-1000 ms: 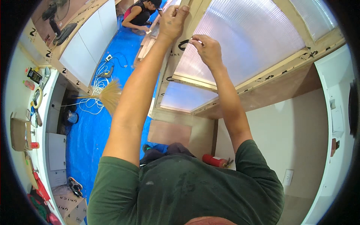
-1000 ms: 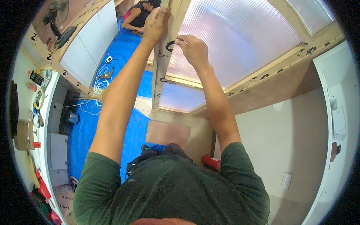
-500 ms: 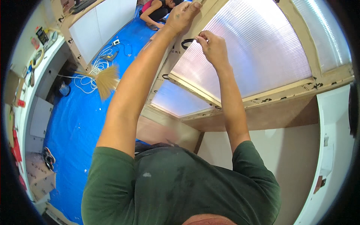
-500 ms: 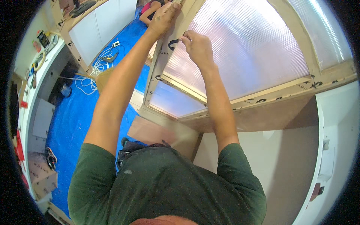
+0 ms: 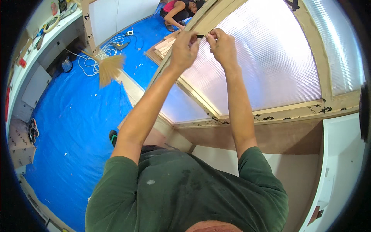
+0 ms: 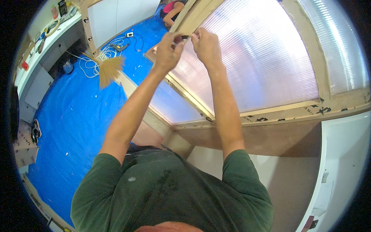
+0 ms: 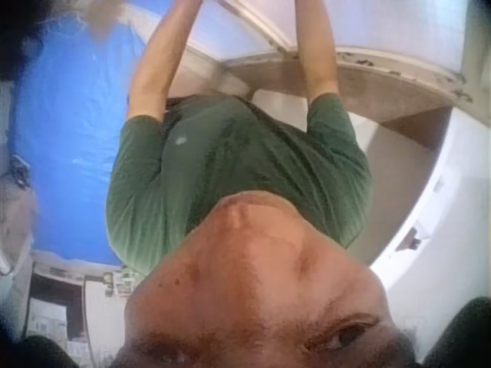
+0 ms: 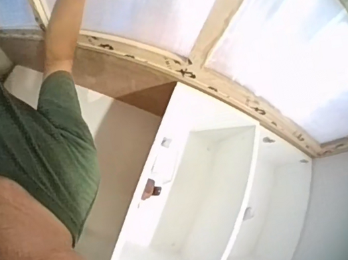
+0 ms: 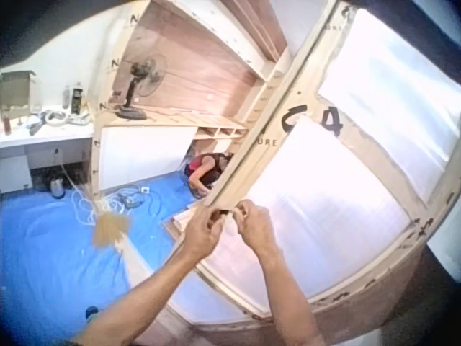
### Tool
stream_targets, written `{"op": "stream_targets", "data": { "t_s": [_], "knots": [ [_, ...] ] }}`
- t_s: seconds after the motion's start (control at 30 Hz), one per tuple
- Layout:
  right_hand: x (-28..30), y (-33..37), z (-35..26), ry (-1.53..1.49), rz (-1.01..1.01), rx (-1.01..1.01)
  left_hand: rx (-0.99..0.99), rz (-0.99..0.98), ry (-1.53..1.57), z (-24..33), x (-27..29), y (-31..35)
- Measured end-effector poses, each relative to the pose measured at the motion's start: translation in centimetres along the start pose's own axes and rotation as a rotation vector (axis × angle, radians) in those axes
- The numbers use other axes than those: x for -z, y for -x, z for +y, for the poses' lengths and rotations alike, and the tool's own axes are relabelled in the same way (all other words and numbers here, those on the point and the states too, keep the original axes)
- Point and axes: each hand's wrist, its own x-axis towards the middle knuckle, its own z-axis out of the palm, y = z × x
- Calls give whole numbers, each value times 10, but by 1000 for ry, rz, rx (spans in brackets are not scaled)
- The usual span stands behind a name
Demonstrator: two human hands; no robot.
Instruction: The person brushes debris from a wooden frame, wipes translucent plastic panels with a cloth, and uses a spirit level on the wooden frame edges.
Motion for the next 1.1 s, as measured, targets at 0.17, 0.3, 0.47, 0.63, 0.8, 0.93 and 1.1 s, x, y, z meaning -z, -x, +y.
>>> {"op": "stream_targets", "data": {
  "t_s": [0.17,0.3,0.47,0.63,0.8,0.93,1.1],
  "knots": [
    [1,-6,11,32,2,63,-42,152,-110,3,-32,21],
    [8,-2,-6,-44,-46,-51,-125,217,-148,2,-40,23],
    [8,-1,-11,-88,-61,-66,-109,247,-100,-1,-44,20],
    [11,-1,-9,-92,-67,-108,-76,234,-80,6,-46,22],
    [20,-1,-16,-128,-44,-152,-14,277,-5,5,-49,30],
    [20,-4,-27,-44,-69,-160,-6,271,9,3,-49,30],
    [17,-5,-21,-7,-55,-116,18,241,64,5,-45,22]
  ]
}}
